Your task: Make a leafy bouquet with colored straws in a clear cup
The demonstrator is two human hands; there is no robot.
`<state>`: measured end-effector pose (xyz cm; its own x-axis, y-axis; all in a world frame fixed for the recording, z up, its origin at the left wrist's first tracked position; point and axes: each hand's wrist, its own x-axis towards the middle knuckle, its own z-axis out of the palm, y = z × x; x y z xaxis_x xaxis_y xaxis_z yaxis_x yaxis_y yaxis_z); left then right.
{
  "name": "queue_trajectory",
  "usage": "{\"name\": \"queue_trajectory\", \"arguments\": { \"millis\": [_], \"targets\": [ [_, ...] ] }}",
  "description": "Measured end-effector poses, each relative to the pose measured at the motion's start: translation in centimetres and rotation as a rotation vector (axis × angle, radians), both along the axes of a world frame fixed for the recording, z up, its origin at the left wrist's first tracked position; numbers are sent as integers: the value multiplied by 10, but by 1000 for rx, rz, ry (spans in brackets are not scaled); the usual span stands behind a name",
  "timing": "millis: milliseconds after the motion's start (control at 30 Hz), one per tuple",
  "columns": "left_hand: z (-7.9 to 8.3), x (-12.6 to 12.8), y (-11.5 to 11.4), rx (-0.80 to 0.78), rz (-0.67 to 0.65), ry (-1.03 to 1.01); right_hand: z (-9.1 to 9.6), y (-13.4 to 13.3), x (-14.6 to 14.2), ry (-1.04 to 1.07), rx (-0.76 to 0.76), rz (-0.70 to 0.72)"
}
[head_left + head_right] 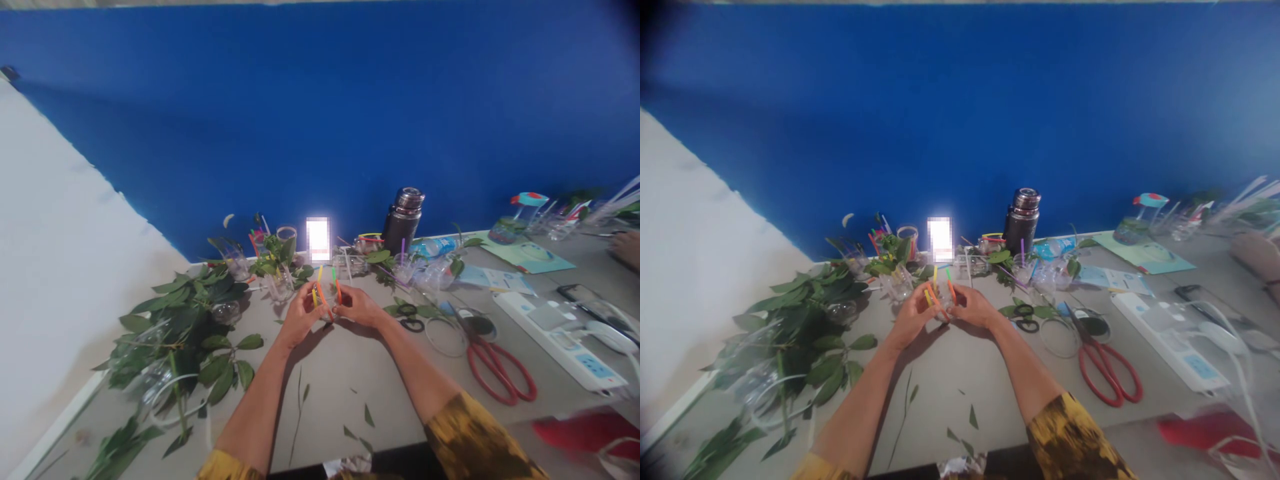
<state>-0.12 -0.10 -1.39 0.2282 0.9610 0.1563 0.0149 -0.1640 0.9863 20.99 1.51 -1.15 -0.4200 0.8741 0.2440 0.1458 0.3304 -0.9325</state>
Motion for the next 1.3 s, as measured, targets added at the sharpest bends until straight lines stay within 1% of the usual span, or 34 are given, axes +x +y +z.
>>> {"name": "queue_trajectory", "arguments": {
  "millis": [133, 267, 400, 533, 667, 800, 900, 967, 1100, 1300],
  "targets": [
    [2, 1, -1, -16, -7, -1, 1, -1, 0, 45, -14, 40],
    [2, 2, -2, 22, 4, 20, 1, -1, 2, 44, -13, 43],
    [2, 3, -3, 48, 44, 79, 3, -1, 4, 58, -13, 68],
    [3, 4, -5, 69, 56, 118, 3, 0, 4, 76, -36, 90],
    [6, 6, -8, 83, 73, 161, 2, 0, 4, 81, -68, 72],
    [8, 7, -10, 94, 49, 164, 2, 0, 4, 70, -69, 72],
    [7, 7, -10, 101, 76, 187, 2, 0, 5, 71, -71, 78],
    [6, 7, -10, 97, 82, 186, 2, 1, 5, 65, -66, 78],
    [3, 7, -9, 89, 51, 156, 0, 2, 7, 70, -78, 99],
    [4, 7, -10, 106, 30, 120, -2, 4, 7, 66, -72, 122]
  ]
}}
